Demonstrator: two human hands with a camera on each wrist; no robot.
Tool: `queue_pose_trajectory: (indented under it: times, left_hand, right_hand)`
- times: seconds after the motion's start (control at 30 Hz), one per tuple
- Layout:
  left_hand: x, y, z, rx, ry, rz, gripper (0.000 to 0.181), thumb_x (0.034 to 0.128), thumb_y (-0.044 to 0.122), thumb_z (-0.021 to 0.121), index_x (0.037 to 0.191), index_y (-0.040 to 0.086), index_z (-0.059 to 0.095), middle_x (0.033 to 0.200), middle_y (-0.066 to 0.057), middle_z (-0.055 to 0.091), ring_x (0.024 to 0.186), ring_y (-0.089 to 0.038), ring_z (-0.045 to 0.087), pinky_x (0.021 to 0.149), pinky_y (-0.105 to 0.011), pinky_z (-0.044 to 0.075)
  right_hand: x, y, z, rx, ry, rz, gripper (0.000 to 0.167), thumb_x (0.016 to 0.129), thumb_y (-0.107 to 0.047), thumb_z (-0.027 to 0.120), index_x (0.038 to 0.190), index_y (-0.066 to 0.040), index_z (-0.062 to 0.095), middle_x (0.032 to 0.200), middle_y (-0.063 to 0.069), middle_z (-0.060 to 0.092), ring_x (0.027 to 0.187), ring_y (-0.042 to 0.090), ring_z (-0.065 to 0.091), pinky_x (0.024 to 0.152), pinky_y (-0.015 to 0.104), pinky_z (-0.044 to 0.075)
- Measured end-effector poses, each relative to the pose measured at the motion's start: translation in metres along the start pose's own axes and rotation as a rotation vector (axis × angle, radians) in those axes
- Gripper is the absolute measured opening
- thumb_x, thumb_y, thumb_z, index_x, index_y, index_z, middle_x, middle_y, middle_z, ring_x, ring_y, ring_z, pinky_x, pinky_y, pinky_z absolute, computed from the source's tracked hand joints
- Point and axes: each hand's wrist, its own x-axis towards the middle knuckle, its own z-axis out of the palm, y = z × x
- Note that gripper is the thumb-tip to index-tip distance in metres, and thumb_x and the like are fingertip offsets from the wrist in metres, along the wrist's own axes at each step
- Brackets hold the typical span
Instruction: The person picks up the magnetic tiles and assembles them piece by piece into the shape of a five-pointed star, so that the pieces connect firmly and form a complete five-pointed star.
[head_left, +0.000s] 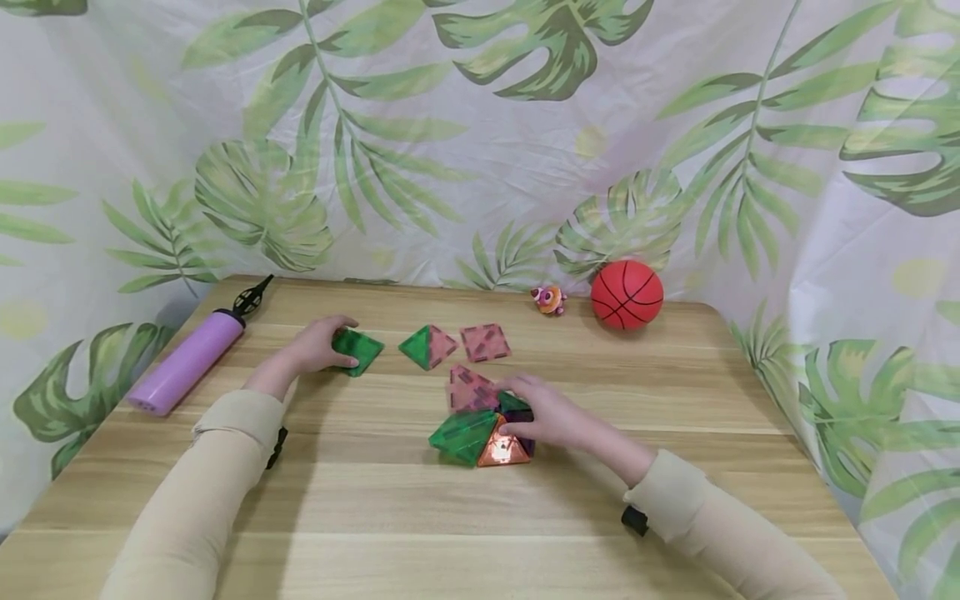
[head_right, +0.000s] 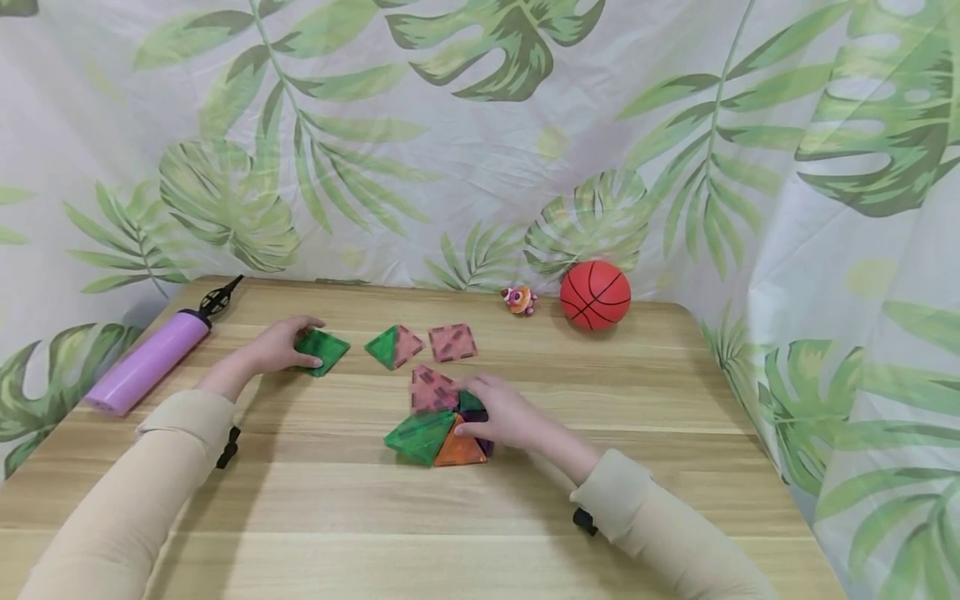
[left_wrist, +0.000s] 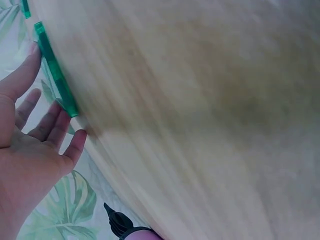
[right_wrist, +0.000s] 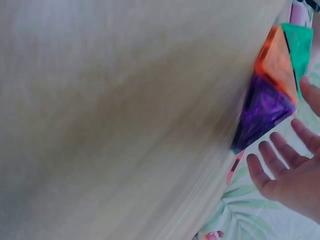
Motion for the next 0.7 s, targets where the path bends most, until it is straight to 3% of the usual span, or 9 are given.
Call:
queue_pose_trajectory:
  times: [0.3,0.7]
  left_hand:
    - [-0.003,0.006,-0.005,-0.027,-0.025,-0.01,0.066,0.0802,0.016,0.076,0.134,-0.003,0.043,0.131,-0.036,0.043,0.122,-0.05,0.039,0.102,-0.06,0.03]
    - [-0.015,0.01,-0.008,-0.045,-0.058,-0.045,0.055,0.0802,0.019,0.075,0.125,-0.005,0.054,0.127,-0.032,0.049,0.118,-0.049,0.043,0.1,-0.058,0.033]
  right_hand:
    - [-0.001,-0.001,0.008,-0.055,0.029,-0.025,0.054,0.085,-0.026,0.071,0.132,-0.01,0.051,0.131,0.007,0.055,0.125,0.025,0.048,0.104,0.043,0.037]
    - [0.004,0.008,-0.002,-0.003,-0.085,-0.076,0.049,0.088,-0.018,0.068,0.134,-0.011,0.051,0.136,0.007,0.052,0.127,0.027,0.043,0.107,0.045,0.032]
